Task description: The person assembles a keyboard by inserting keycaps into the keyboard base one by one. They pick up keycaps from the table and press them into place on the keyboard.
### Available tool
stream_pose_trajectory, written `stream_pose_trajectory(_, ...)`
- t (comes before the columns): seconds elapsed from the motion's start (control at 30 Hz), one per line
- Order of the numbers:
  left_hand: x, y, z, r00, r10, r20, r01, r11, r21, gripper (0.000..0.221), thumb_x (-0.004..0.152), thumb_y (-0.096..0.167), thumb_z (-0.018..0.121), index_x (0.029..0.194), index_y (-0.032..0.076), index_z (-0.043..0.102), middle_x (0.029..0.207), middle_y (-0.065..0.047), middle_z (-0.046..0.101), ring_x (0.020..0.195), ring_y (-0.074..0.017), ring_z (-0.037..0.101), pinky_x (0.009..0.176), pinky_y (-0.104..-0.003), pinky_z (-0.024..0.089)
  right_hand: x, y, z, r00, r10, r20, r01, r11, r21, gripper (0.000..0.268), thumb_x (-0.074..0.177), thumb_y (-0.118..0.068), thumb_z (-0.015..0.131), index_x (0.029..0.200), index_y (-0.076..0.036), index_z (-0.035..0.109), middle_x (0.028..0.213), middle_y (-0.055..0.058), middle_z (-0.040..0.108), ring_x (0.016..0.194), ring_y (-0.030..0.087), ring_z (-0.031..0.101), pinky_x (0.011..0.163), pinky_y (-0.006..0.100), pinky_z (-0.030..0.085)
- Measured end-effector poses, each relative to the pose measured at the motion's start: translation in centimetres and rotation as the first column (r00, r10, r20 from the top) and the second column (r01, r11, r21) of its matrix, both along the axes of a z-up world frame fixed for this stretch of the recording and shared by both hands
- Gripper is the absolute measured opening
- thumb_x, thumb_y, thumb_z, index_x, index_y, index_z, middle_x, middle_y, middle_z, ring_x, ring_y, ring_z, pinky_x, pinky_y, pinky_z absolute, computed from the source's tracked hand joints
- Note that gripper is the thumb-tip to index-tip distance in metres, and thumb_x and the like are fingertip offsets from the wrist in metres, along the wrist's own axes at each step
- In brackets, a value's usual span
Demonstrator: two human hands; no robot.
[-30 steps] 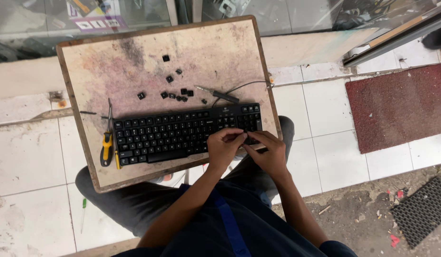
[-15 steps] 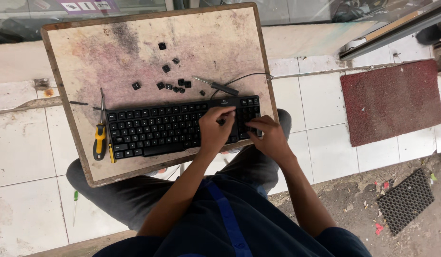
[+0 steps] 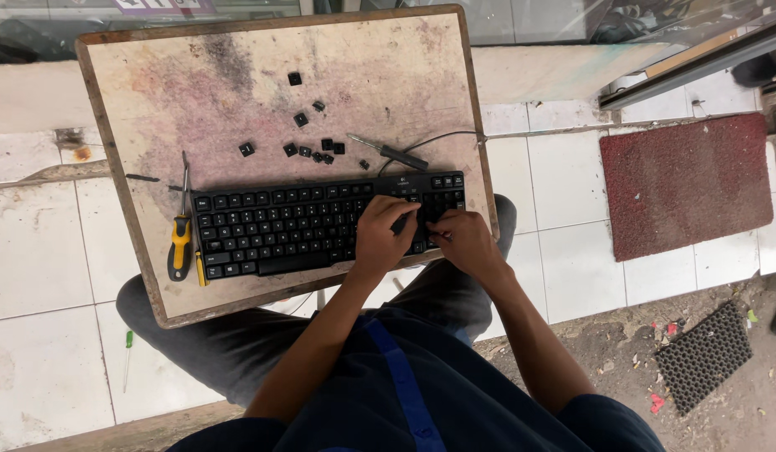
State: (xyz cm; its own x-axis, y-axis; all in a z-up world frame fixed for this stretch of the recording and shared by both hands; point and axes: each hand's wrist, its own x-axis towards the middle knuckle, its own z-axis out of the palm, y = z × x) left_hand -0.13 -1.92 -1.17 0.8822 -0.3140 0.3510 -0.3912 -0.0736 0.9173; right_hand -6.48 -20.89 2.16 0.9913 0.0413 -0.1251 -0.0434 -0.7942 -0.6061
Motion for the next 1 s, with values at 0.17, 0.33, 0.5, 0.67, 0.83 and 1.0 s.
stream_pose_trajectory(0.17,-0.1,-0.3,-0.8,0.999,0.001,0.037,-0.002,1.0,0.027,0.017,0.103,0.005,0.07,0.115,0.011,0.079,0.098,-0.008,0.072,0.102,-0.0301,0.071,0.077,-0.045,0.067,0.3,-1.1,-2.2,0.998,-0.033,-0.051,0.033,0.999,-0.011,0.013,0.082,-0.006,0.082,0.093,-0.011,0.086,0.082,0.012,0.077,0.078,0.031,0.076,0.069,0.043,0.065)
stream_pose_trajectory(0.33,-0.1,-0.3,-0.5,0.997,0.013,0.072,-0.016,0.998,0.054,0.016,0.103,0.005,0.07,0.114,0.012,0.08,0.098,-0.008,0.072,0.101,-0.031,0.072,0.076,-0.046,0.067,-2.9,0.6,-4.0,0.993,-0.061,0.103,0.073,0.991,-0.109,0.013,0.09,-0.012,0.074,0.09,-0.017,0.085,0.081,0.007,0.074,0.08,0.032,0.072,0.07,0.041,0.061)
stream_pose_trajectory(0.5,-0.3,-0.4,-1.1,0.995,-0.003,0.102,-0.004,0.998,0.063,0.016,0.104,0.007,0.068,0.115,0.012,0.079,0.098,-0.009,0.072,0.101,-0.0313,0.072,0.076,-0.048,0.068,-6.0,4.8,-2.5,0.902,0.012,0.431,0.17,0.908,-0.383,0.035,0.105,-0.014,0.064,0.138,-0.006,0.072,0.119,0.012,0.055,0.112,0.032,0.057,0.083,0.043,0.052)
stream_pose_trajectory(0.67,-0.4,-0.5,-1.3,0.994,-0.012,0.104,0.005,0.998,0.07,0.016,0.102,0.005,0.069,0.114,0.01,0.079,0.097,-0.01,0.072,0.101,-0.0325,0.072,0.077,-0.049,0.068,-6.6,5.4,-4.2,0.884,-0.095,0.458,0.23,0.941,-0.248,0.034,0.11,-0.015,0.058,0.141,-0.012,0.071,0.128,0.013,0.05,0.109,0.034,0.053,0.082,0.046,0.047)
stream_pose_trajectory(0.83,-0.4,-0.4,-1.2,0.992,-0.012,0.127,0.002,0.997,0.077,0.016,0.102,0.004,0.069,0.114,0.01,0.079,0.097,-0.009,0.072,0.101,-0.0306,0.072,0.078,-0.047,0.068,-6.4,4.6,-5.4,0.859,-0.178,0.481,0.275,0.951,-0.139,0.029,0.107,-0.017,0.068,0.134,-0.018,0.078,0.125,0.006,0.06,0.114,0.031,0.056,0.087,0.045,0.047)
stream_pose_trajectory(1.0,-0.4,-0.4,-1.1,0.991,-0.009,0.136,-0.001,0.997,0.08,0.017,0.103,0.007,0.069,0.115,0.011,0.079,0.097,-0.008,0.073,0.1,-0.0294,0.072,0.079,-0.046,0.066,-4.3,4.5,-3.2,0.83,-0.338,0.443,0.36,0.932,0.038,0.01,0.097,-0.013,0.083,0.107,-0.016,0.086,0.095,0.0,0.074,0.101,0.023,0.067,0.082,0.041,0.057)
